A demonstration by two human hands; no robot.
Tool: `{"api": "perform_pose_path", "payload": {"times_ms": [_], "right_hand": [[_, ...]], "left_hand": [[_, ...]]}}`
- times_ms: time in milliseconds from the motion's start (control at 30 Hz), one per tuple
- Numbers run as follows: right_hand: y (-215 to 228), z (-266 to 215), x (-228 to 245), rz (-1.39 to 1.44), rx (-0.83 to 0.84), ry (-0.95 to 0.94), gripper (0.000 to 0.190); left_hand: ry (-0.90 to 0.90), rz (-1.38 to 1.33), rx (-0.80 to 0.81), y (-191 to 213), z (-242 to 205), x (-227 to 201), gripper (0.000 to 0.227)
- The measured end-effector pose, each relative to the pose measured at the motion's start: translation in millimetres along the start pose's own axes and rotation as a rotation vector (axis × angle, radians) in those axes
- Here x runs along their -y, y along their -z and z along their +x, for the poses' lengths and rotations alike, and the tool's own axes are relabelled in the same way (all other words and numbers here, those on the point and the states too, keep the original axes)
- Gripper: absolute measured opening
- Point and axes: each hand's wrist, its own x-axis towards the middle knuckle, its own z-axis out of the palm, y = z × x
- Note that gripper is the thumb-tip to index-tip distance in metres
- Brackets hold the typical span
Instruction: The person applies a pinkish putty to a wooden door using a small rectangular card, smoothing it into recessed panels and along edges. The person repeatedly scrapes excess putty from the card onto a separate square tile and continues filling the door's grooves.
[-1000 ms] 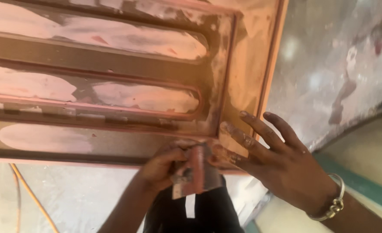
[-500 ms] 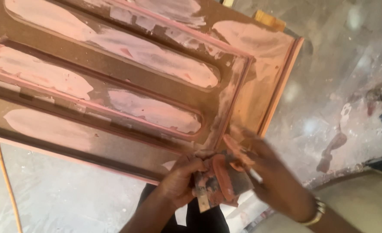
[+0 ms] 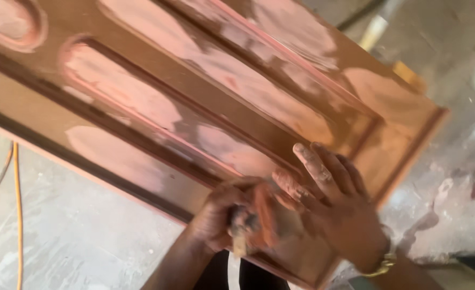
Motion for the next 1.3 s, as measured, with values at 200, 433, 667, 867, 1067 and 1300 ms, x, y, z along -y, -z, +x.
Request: {"api": "perform_pose_path", "payload": {"times_ms": [200, 433, 667, 867, 1067, 1300], "right_hand": [[-7, 96, 12, 0.746, 0.196, -0.019, 0.057], [-48, 240, 8, 0.723, 0.363, 0.328, 0.063], [-132, 397, 56, 0.063, 0.606, 0.334, 0.046], [-161, 450, 77, -0.004, 0.638, 0.598, 0.044], [-150, 440, 58, -0.109, 0.853, 0.35, 0.069], [-119, 362, 18, 0.107, 0.88, 0.035, 0.077]], "left_hand": [[-0.106, 0.383, -0.413, 11, -12, -87, 0.048], [-0.386, 0.194, -0.374, 42, -39, -173, 0.042], [-0.573, 0.028, -0.341, 44, -73, -204, 0.04], [-0.574, -0.062, -0.561, 48, -78, -201, 0.041], [-0.636, -0.057, -0.479, 54, -82, -201, 0.04], [-0.629, 0.03, -0.415, 51, -77, -190, 0.039]]}}
